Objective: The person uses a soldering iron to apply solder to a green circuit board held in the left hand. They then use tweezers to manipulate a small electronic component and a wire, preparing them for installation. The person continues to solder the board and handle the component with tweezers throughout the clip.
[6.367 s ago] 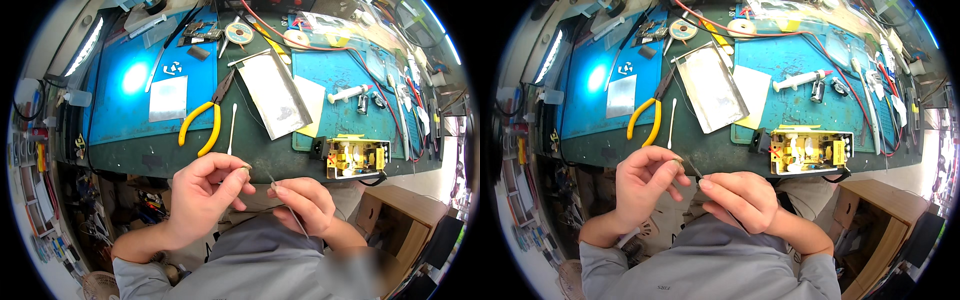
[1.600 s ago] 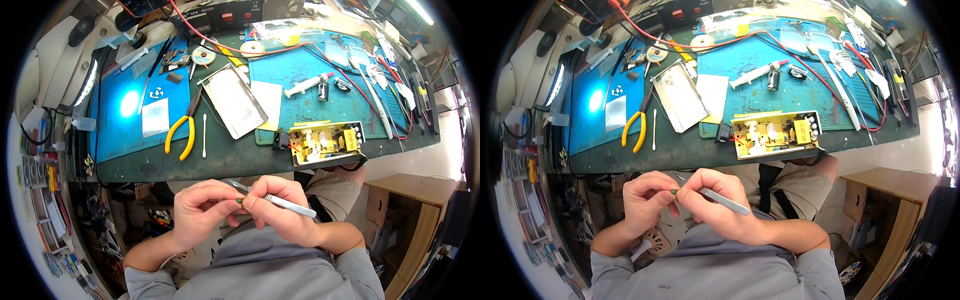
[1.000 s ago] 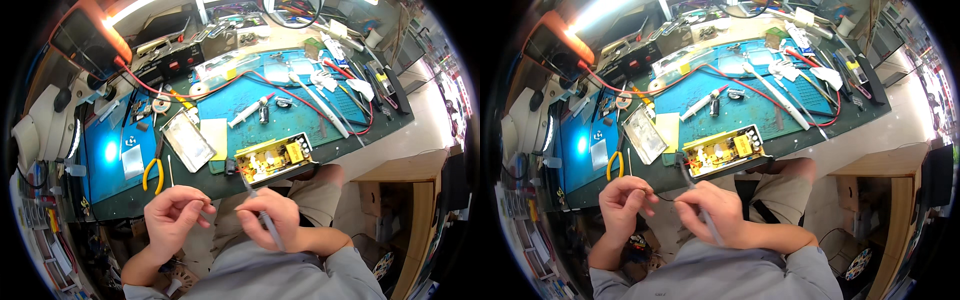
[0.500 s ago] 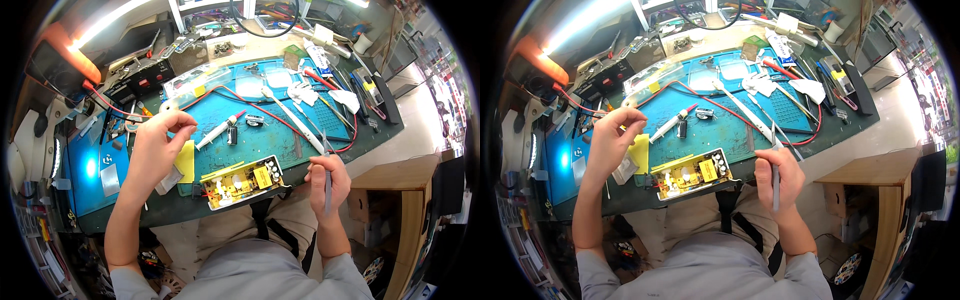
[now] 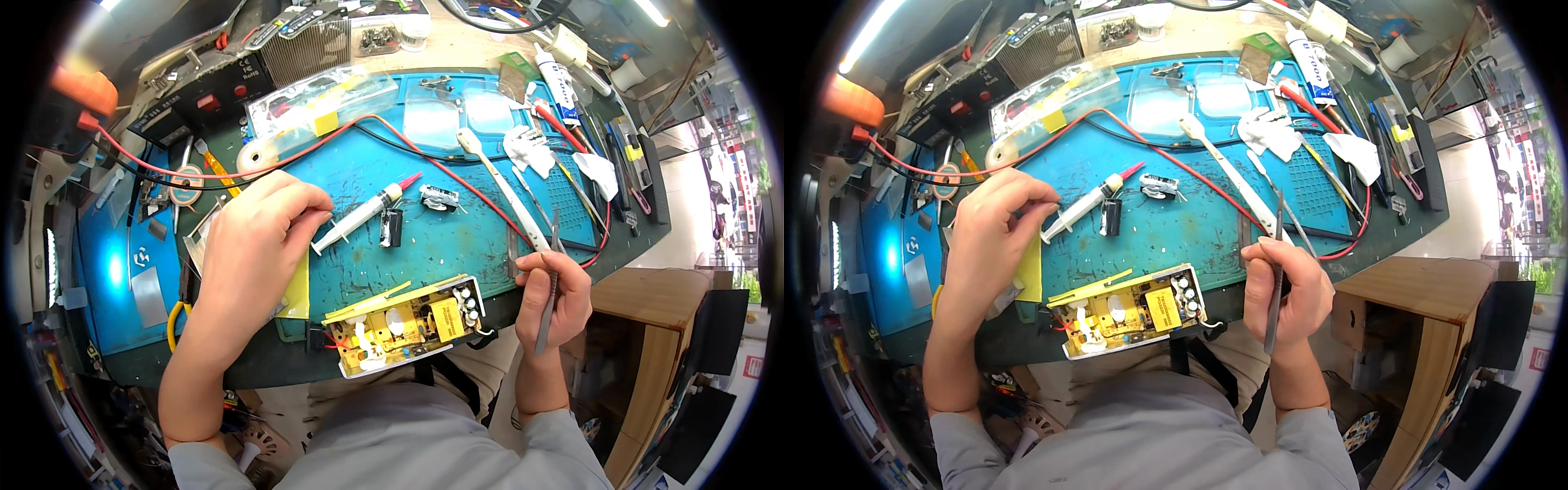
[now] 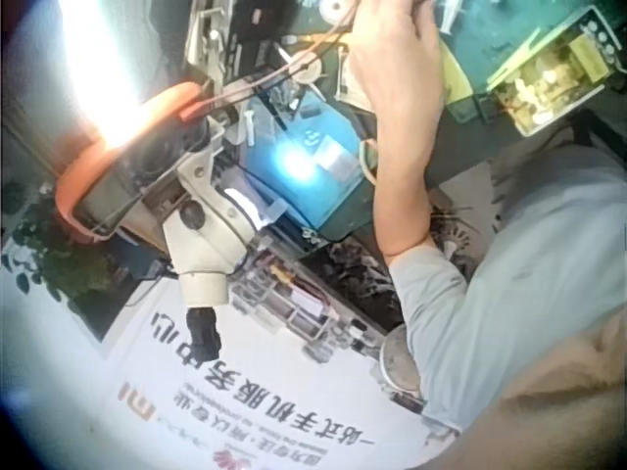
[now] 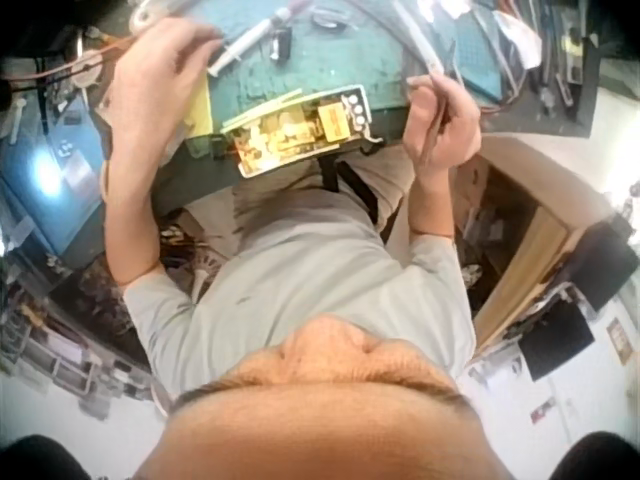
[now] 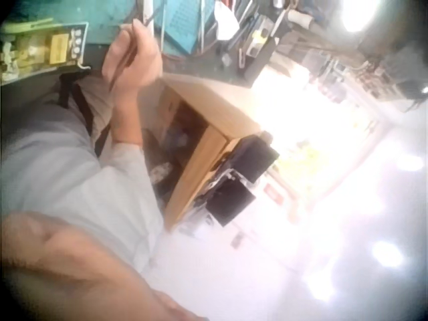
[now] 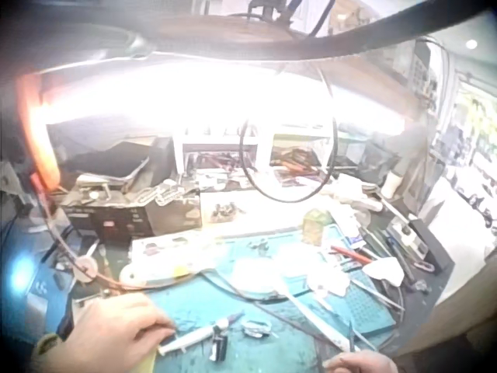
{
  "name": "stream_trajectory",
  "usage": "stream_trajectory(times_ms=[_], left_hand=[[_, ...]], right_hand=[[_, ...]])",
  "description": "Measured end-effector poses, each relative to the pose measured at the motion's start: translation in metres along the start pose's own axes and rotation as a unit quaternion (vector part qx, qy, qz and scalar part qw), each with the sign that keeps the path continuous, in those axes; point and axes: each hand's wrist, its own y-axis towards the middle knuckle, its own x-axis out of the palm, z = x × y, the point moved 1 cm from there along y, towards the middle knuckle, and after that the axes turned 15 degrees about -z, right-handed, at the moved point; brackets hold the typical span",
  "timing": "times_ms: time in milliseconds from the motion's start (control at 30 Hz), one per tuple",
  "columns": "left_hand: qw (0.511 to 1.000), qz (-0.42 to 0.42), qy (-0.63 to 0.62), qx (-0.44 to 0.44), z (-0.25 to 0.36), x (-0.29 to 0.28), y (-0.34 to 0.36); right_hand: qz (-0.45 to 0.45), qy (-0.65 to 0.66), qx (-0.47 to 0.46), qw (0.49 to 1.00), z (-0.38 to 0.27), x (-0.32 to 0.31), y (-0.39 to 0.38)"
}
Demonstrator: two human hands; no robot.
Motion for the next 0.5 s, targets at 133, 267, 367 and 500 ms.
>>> stream_trajectory(times_ms=[133, 267, 367, 500], left_hand=[[1.0, 0.022, 0.001, 0.013, -0.0027, 0.004, -0.0004], [0.998, 0.042, 0.041, 0.028, -0.0022, 0.0058, -0.0015], [0.996, 0.052, 0.057, 0.034, -0.0028, 0.0082, -0.0029], [0.994, 0.061, 0.08, 0.043, -0.004, 0.01, -0.0058]], right_hand=[[0.007, 0.012, 0.032, 0.999, -0.0039, 0.0016, -0.0002], [0.02, 0.042, 0.045, 0.998, -0.0079, 0.0036, 0.0019], [0.017, 0.031, 0.053, 0.998, -0.0088, 0.0045, 0.0037], [0.003, 0.005, 0.068, 0.998, -0.0082, 0.0047, 0.0005]])
